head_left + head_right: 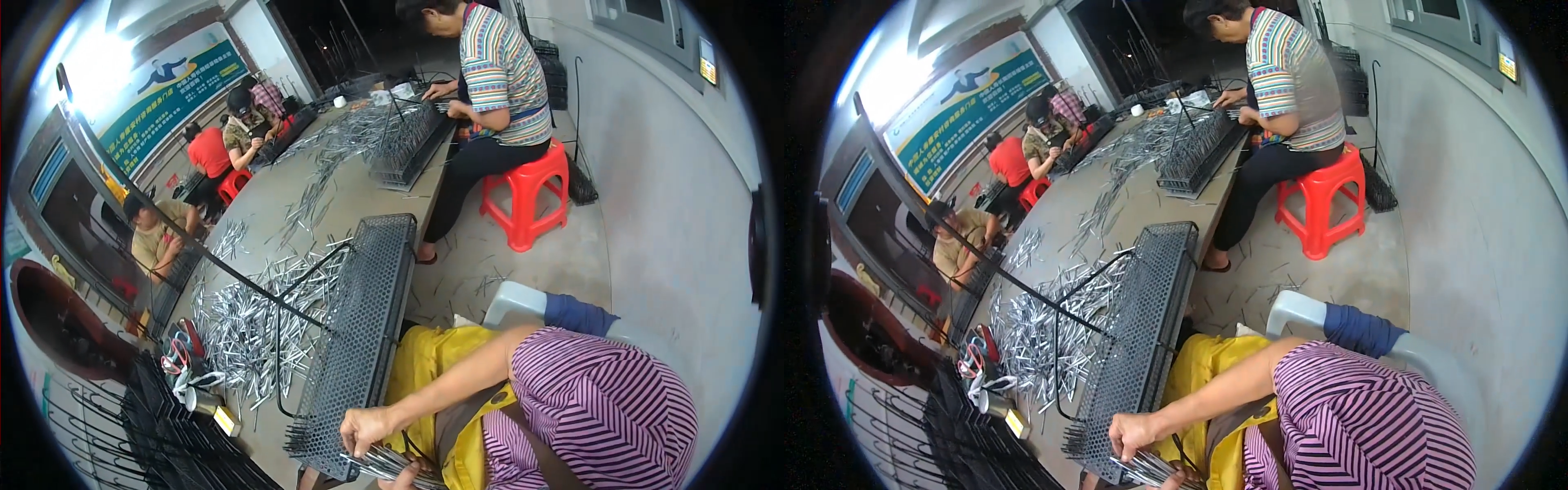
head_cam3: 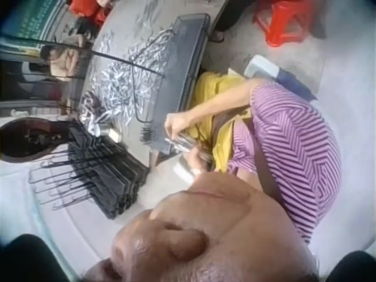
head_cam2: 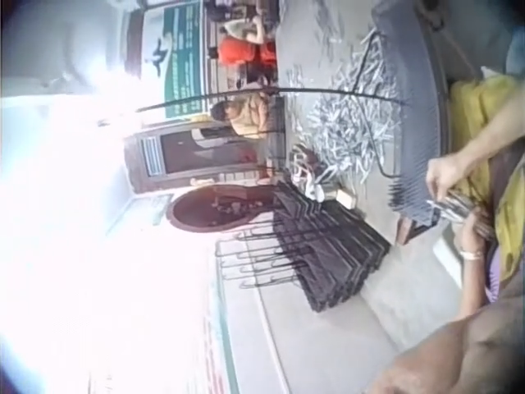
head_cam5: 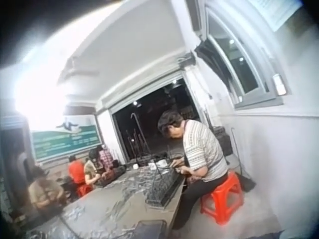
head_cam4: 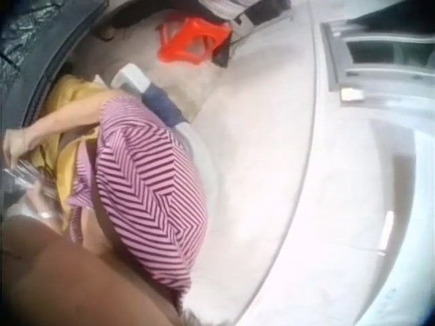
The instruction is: Manually inserting metal hooks or pins into the perforations of a black metal mesh grid.
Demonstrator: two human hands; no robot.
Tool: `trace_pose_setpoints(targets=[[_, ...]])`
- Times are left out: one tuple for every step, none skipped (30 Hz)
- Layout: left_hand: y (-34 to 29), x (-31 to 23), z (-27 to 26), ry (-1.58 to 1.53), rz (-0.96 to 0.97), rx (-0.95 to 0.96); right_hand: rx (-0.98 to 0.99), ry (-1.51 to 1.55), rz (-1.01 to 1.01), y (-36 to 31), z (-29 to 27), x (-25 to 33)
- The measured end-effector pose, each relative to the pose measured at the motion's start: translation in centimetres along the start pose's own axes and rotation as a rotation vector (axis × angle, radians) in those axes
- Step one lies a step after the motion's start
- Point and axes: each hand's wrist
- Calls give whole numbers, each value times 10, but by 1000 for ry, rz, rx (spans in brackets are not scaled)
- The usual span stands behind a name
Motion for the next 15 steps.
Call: trace_pose_setpoints(targets=[[0, 0, 1, -11, -22, -18, 1, -2, -6, -2, -1, 2], [-1, -1, 2, -10, -17, -18, -10, 5, 72, -5, -2, 4], [-3, -2, 4, -10, -5, -14, -19, 12, 150, -8, -3, 5], [-4, -3, 4, -11, 8, -13, -24, 18, 228, -10, -3, 6], [-2, 0, 1, 19, 40, 17, -24, 14, 185, -10, -4, 3], [0, 0, 1, 18, 46, 11, -16, 11, 183, -9, -5, 2], [-1, 2, 0, 17, 47, 2, 9, 19, 197, -10, -4, 3], [-1, 3, 0, 16, 47, -7, 34, 28, 211, -11, -2, 5], [-1, 4, -1, 15, 47, -12, 10, -4, 228, -13, 0, 9], [0, 6, -2, 2, 47, -17, 14, -4, 230, -12, 0, 7], [0, 7, -2, -10, 47, -22, -3, -19, 194, -11, 1, 5], [0, 7, -2, -22, 46, -26, -22, -34, 157, -9, 1, 2], [-2, 2, 3, -31, 46, -45, -42, -33, 153, -7, 2, -2], [-2, 1, 4, -32, 45, -45, -42, -33, 155, -6, 1, -4], [-2, -1, 5, -12, 31, -43, -48, -8, 174, -6, 0, -6]])
Point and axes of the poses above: each hand's wrist, its own y-axis towards the middle knuckle, its own z-axis out of the palm, x = y × z, and after that the axes turned 10 degrees about z, right-handed
